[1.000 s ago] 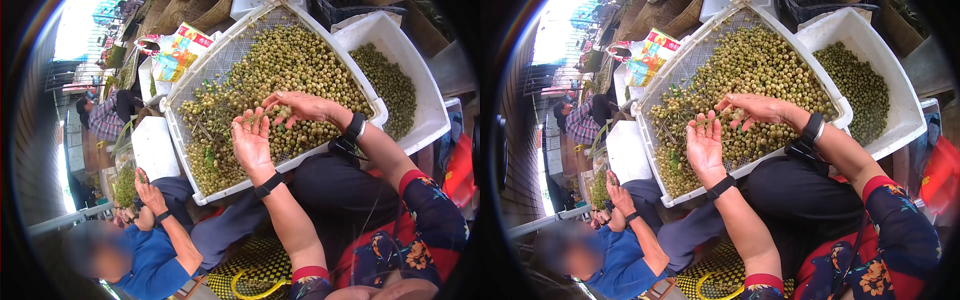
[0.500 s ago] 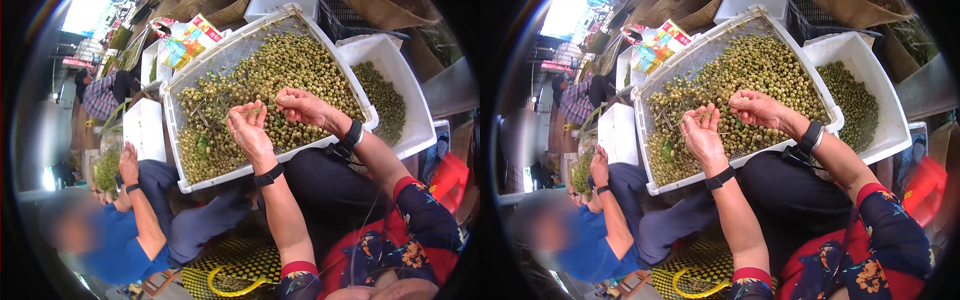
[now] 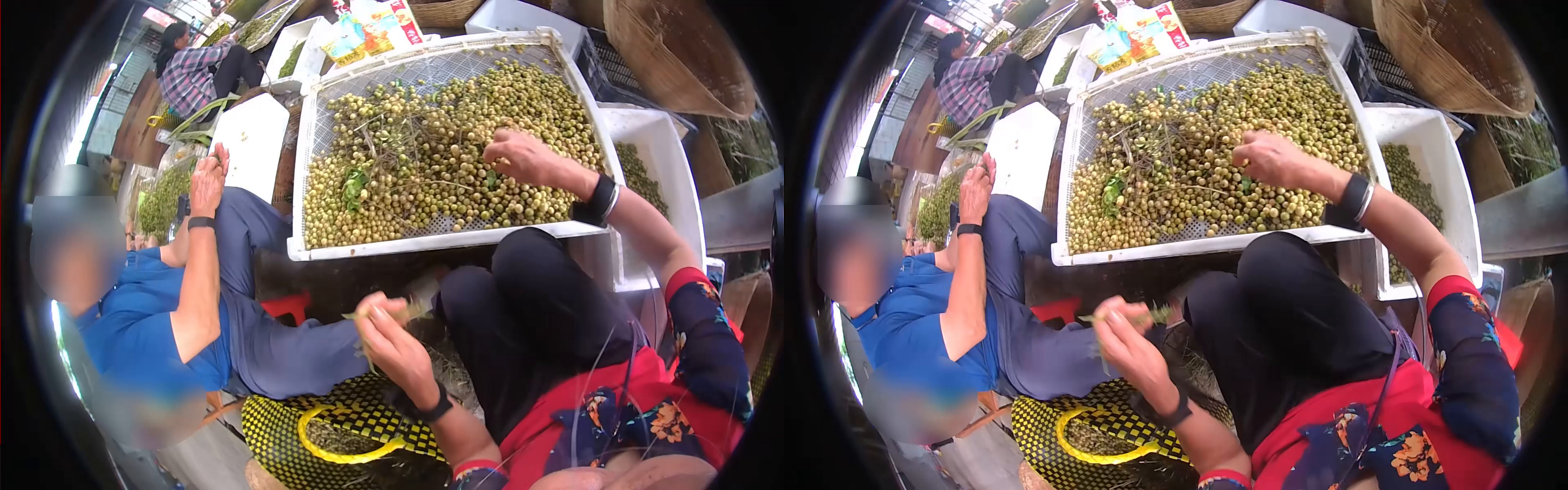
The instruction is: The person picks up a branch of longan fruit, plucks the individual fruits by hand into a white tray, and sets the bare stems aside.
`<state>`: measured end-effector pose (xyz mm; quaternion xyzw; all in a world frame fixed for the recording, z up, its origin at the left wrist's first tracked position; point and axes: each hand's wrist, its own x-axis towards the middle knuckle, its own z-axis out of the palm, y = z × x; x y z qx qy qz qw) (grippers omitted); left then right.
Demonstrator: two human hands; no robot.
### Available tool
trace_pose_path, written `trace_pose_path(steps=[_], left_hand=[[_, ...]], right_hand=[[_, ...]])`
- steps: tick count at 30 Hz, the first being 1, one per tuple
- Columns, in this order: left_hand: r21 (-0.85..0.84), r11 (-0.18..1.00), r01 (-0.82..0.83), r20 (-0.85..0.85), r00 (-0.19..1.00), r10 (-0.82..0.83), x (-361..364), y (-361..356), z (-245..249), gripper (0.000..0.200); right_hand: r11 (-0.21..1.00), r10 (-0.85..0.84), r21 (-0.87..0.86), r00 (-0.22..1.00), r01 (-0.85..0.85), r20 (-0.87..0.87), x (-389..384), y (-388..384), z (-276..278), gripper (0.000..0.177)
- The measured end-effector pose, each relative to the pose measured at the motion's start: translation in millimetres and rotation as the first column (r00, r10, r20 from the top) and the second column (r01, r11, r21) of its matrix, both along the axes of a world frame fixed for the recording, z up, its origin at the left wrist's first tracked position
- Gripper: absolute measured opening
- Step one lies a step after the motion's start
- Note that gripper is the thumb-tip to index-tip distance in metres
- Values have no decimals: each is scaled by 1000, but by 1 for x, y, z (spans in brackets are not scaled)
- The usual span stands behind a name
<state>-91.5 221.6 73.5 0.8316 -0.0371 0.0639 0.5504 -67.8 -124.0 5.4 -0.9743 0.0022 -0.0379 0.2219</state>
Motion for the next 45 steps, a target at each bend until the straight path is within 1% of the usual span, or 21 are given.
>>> trace_pose_path(steps=[1,3,4,5,7,10,13,15,17,19,20,21,23,26,28,32,35,37,40,43,45], left_hand=[[104,994,-17,-73,997,24,-12,11,-10,23],[349,935,57,-90,996,-27,-23,39,-59,22],[327,939,110,-330,944,4,-31,48,-77,23],[476,867,150,-155,984,-85,-42,61,-112,24],[737,632,240,-179,971,-160,-63,75,-142,23],[490,802,342,-228,938,-261,-38,55,-94,18],[373,879,295,-88,955,-283,5,19,-56,15],[270,932,243,-23,969,-246,39,-20,-49,15],[341,910,234,185,933,-309,82,-64,-66,19],[506,821,265,197,891,-409,122,-104,-98,25],[637,722,272,169,864,-474,128,-114,-110,27],[751,603,269,127,837,-532,132,-122,-124,30],[860,442,254,83,785,-614,138,-122,-147,27],[867,444,227,133,752,-645,148,-116,-149,18],[810,552,199,256,726,-638,157,-113,-145,14],[508,812,288,306,821,-482,157,-122,-62,16],[89,908,410,85,905,-417,154,-132,-19,18],[-247,852,462,-67,869,-491,152,-139,-3,17],[-344,807,479,-124,829,-545,137,-160,6,20],[-432,754,496,-191,766,-614,123,-183,-4,20],[-462,733,499,-234,729,-643,114,-196,-14,20]], right_hand=[[987,71,147,997,-66,-24,14,11,-9,10],[976,120,173,988,-135,93,38,39,-29,15],[991,66,110,994,-76,91,49,54,-38,18],[995,57,67,979,-72,198,60,59,-57,20],[993,97,-72,995,-95,33,79,54,-67,17],[993,64,-105,995,-57,72,76,51,-54,10],[993,47,-111,990,-32,134,70,50,-38,11],[992,122,28,989,-125,82,67,49,-28,12],[979,193,56,980,-195,49,71,53,-39,24],[973,226,4,962,-230,151,67,61,-65,33],[932,308,141,935,-333,174,68,50,-79,44],[981,154,127,985,-143,-78,77,47,-86,41],[909,141,408,985,-89,-100,64,35,-64,40],[899,92,426,995,-101,42,48,24,-72,34],[911,89,384,981,-150,172,42,14,-98,28],[811,25,580,995,-76,96,18,10,-69,17],[715,-107,699,986,-12,127,3,9,-57,15],[633,-169,774,980,25,107,-6,6,-48,16],[236,-218,972,975,19,34,-19,-9,-46,24],[167,-257,983,960,-69,111,-39,-18,-10,31],[243,-232,965,960,-97,155,-38,-22,-4,42]])
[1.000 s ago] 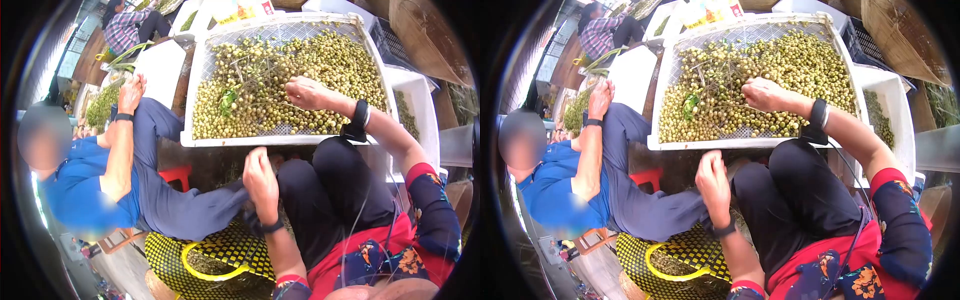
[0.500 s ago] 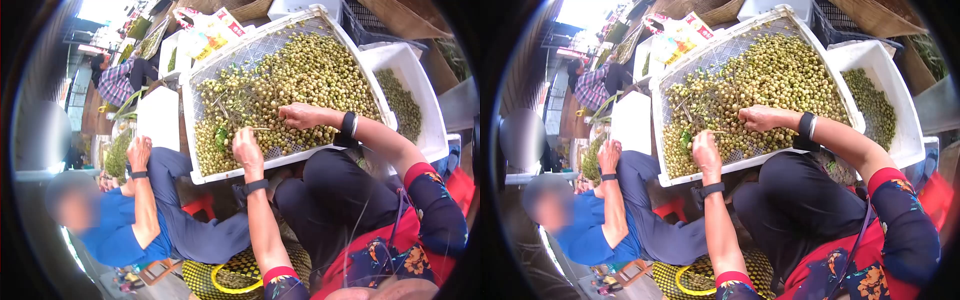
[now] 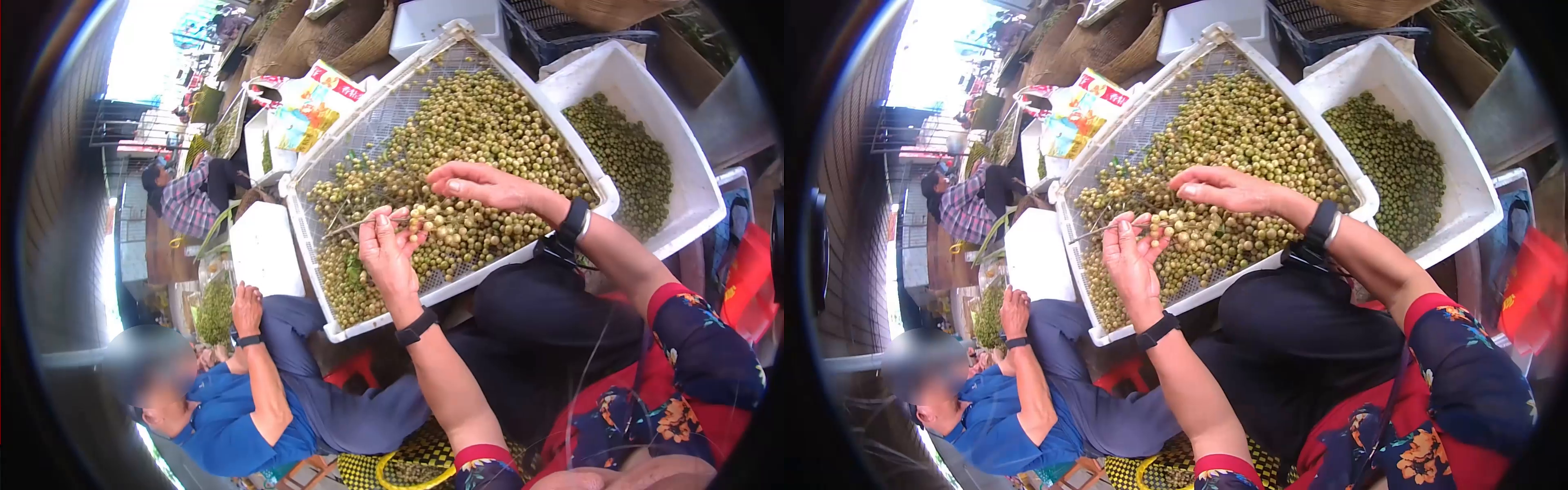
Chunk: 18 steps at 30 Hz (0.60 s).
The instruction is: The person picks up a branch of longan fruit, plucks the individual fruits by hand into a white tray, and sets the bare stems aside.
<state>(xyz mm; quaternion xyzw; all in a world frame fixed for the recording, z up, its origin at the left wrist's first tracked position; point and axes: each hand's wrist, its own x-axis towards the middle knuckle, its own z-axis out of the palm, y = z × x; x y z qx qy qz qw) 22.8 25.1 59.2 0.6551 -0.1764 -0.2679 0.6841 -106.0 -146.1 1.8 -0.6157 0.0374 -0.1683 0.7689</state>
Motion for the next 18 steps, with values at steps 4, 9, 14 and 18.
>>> trace_pose_path(steps=[4,9,14,18], left_hand=[[13,1000,-8,-67,998,9,-12,-23,-22,21],[-63,998,22,-218,975,-36,-18,-38,-39,13],[99,995,-10,-23,1000,12,-20,-46,-45,15],[82,997,-4,80,997,-2,-19,-46,-45,16]], right_hand=[[987,147,-77,988,-144,43,14,-6,-10,45],[990,67,122,997,-71,37,27,0,-29,29],[992,-32,121,998,25,58,20,10,-34,31],[993,-16,-118,995,29,102,27,11,-33,37]])
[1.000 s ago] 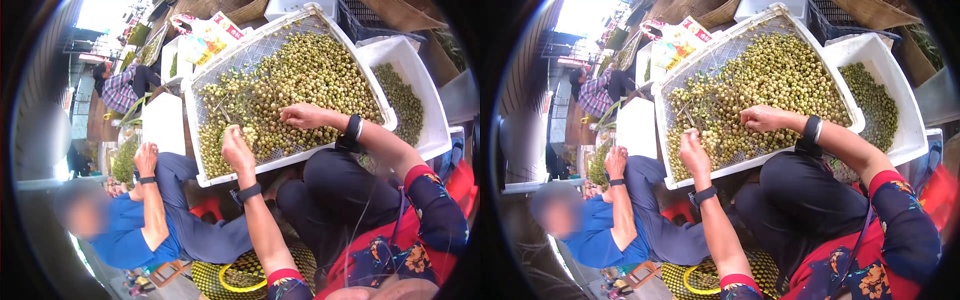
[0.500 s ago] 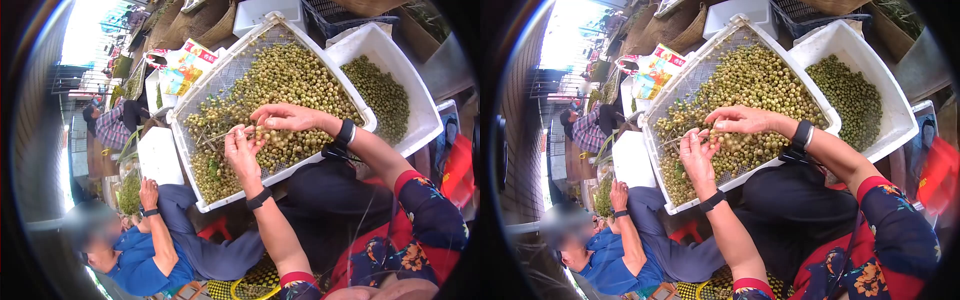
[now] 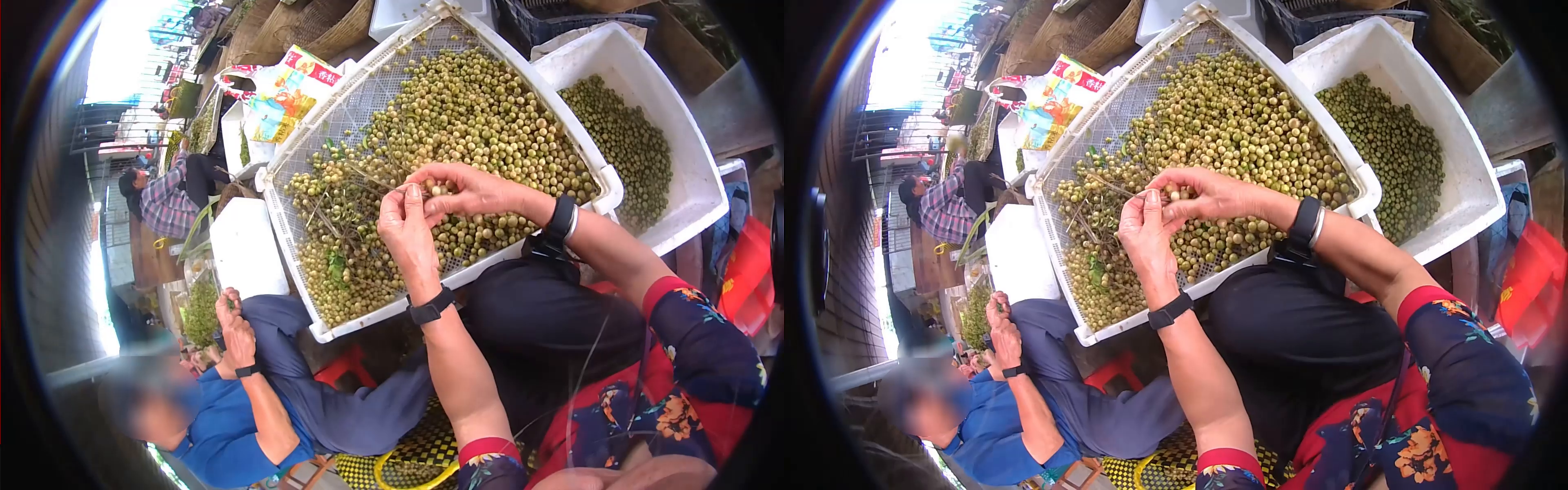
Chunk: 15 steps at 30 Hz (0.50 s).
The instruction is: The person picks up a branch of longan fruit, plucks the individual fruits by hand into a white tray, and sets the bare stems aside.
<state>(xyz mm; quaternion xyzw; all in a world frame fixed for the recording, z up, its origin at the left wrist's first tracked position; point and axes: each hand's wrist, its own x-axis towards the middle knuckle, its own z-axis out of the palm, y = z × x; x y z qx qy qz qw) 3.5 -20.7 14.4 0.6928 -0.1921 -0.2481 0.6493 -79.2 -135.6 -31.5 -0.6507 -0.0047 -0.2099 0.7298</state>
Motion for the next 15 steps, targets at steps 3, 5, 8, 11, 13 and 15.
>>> trace_pose_path(steps=[3,5,8,11,13,15], left_hand=[[-35,999,6,-182,983,-12,-1,3,4,19],[-3,999,-32,-158,987,31,-1,-1,1,21],[41,994,-99,-130,986,103,-4,-7,-4,22],[136,977,-165,75,985,156,4,-11,-26,23],[198,960,-200,267,953,144,16,-12,-45,27],[171,963,-210,232,958,168,15,-13,-47,28]], right_hand=[[945,132,319,976,-71,-174,-7,-2,5,30],[882,101,472,968,19,-228,-7,10,11,23],[910,-49,403,988,103,-144,2,24,4,21],[880,-378,-301,925,368,25,9,20,-11,15],[784,-387,-496,919,373,81,5,18,-9,17],[711,-379,-610,921,351,88,-1,16,-4,17]])
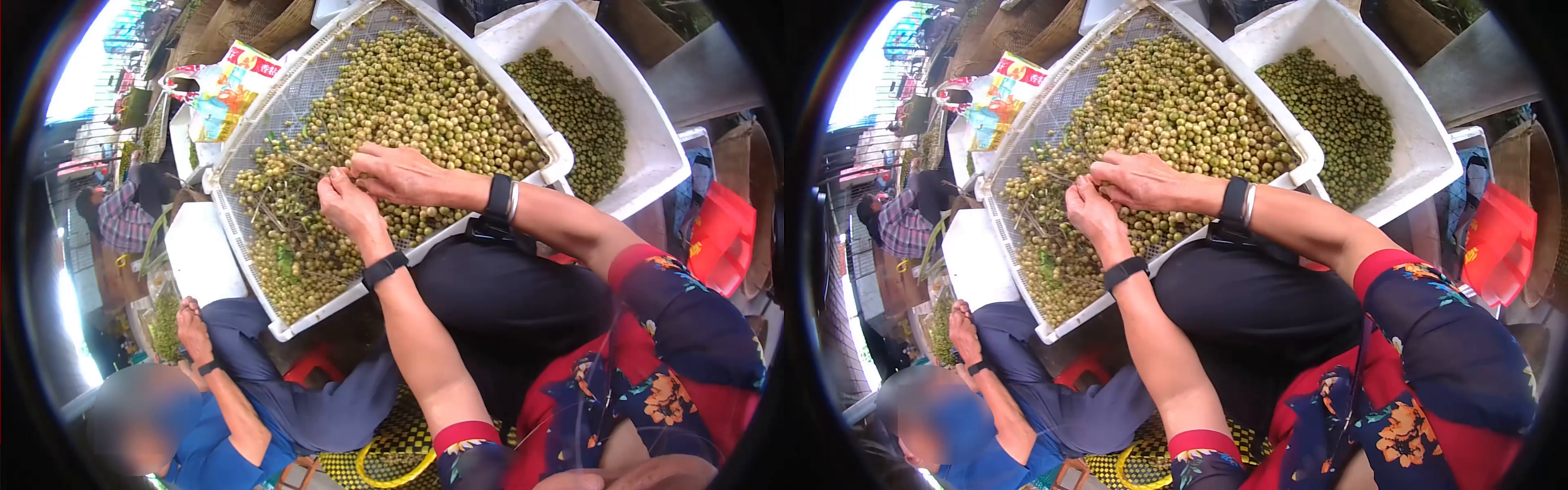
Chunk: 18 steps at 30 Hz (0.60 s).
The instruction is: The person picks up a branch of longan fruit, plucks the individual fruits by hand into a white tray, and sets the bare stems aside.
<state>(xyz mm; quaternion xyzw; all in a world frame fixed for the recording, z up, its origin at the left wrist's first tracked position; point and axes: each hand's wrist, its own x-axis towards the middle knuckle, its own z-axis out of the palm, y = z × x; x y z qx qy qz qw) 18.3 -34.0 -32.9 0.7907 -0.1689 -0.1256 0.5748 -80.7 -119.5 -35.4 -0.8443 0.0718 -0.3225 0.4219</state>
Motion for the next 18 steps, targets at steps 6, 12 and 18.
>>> trace_pose_path(steps=[6,12,18], left_hand=[[23,995,-93,27,995,92,8,-4,-16,29],[96,975,-202,30,979,200,23,-9,-37,31],[166,931,-326,38,945,324,26,-11,-40,28]], right_hand=[[989,-67,-143,984,43,-167,1,1,2,28],[975,-21,-216,955,-46,-295,-3,3,-3,28],[949,38,-291,960,-123,-279,6,3,-8,22]])
